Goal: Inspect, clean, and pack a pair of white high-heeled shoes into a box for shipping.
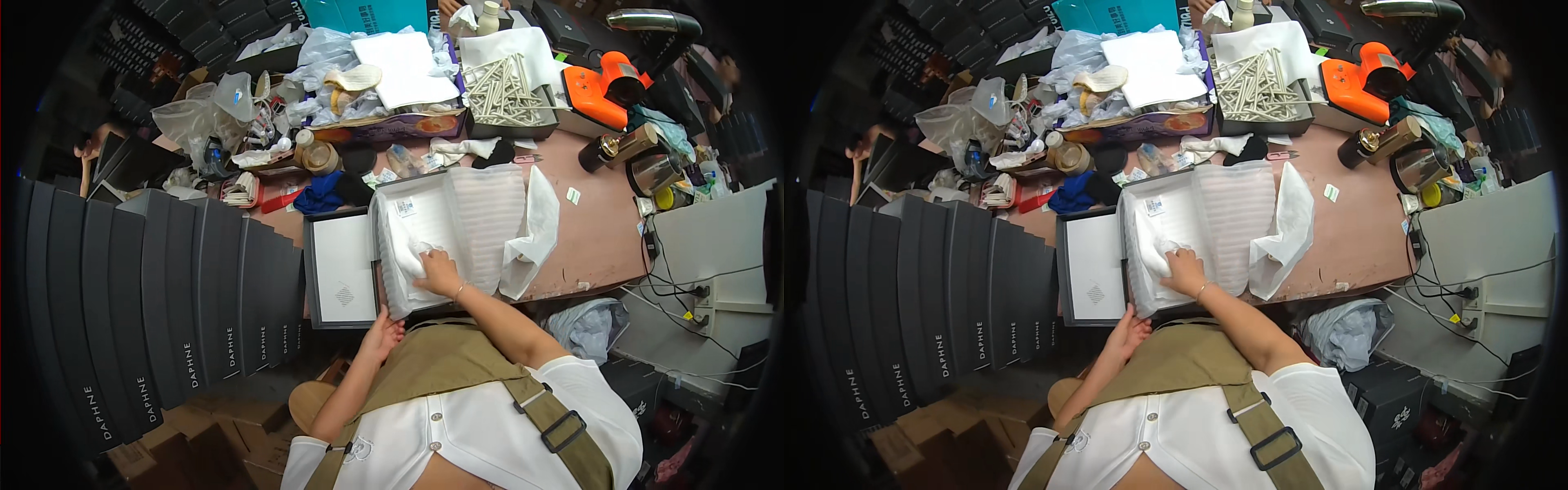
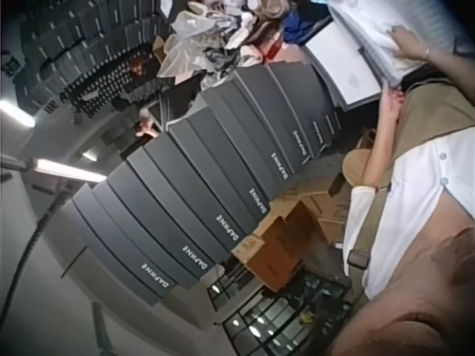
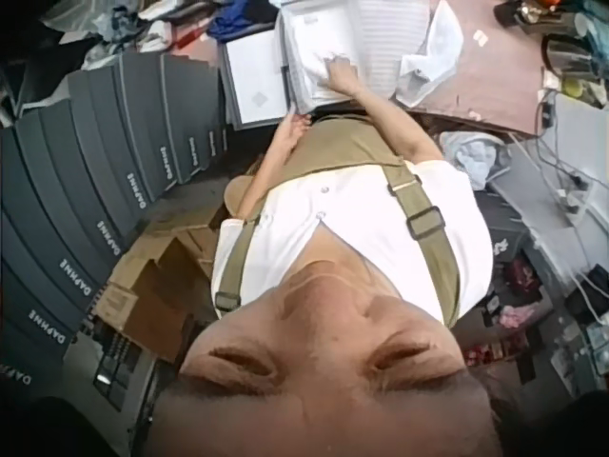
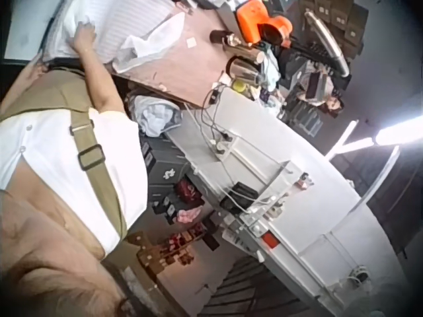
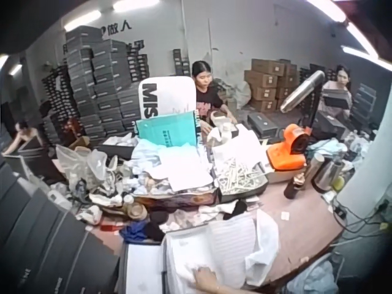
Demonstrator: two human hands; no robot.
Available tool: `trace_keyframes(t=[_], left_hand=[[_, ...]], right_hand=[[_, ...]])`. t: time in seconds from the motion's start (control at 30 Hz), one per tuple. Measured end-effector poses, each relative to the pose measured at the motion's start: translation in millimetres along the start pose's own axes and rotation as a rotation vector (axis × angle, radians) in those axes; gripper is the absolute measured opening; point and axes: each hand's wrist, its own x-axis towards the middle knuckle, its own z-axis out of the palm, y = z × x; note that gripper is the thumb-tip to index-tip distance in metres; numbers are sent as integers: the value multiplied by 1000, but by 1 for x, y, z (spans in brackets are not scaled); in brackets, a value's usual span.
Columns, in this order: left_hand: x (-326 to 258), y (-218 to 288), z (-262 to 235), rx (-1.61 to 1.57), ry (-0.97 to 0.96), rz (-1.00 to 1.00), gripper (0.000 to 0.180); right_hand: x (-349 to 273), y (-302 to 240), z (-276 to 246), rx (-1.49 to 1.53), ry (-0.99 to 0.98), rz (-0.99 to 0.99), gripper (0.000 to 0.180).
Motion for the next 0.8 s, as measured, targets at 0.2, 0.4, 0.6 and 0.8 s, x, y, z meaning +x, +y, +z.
trace_keyframes(t=[0.2, 0.4, 0.6, 0.8], left_hand=[[-54, -6, 99, 598, 76, 1201, 15], [-40, 4, 139, 1521, -227, 1281, 21], [-10, 41, 138, 1773, 157, 1506, 52], [79, 55, 196, 2700, 289, 775, 70]], right_hand=[[13, 37, 10, 234, -55, -67, 61], [37, 93, 119, 1215, -50, 413, 55], [-91, 28, -153, -295, 428, -62, 44], [-111, 125, -172, -389, 550, 28, 10]])
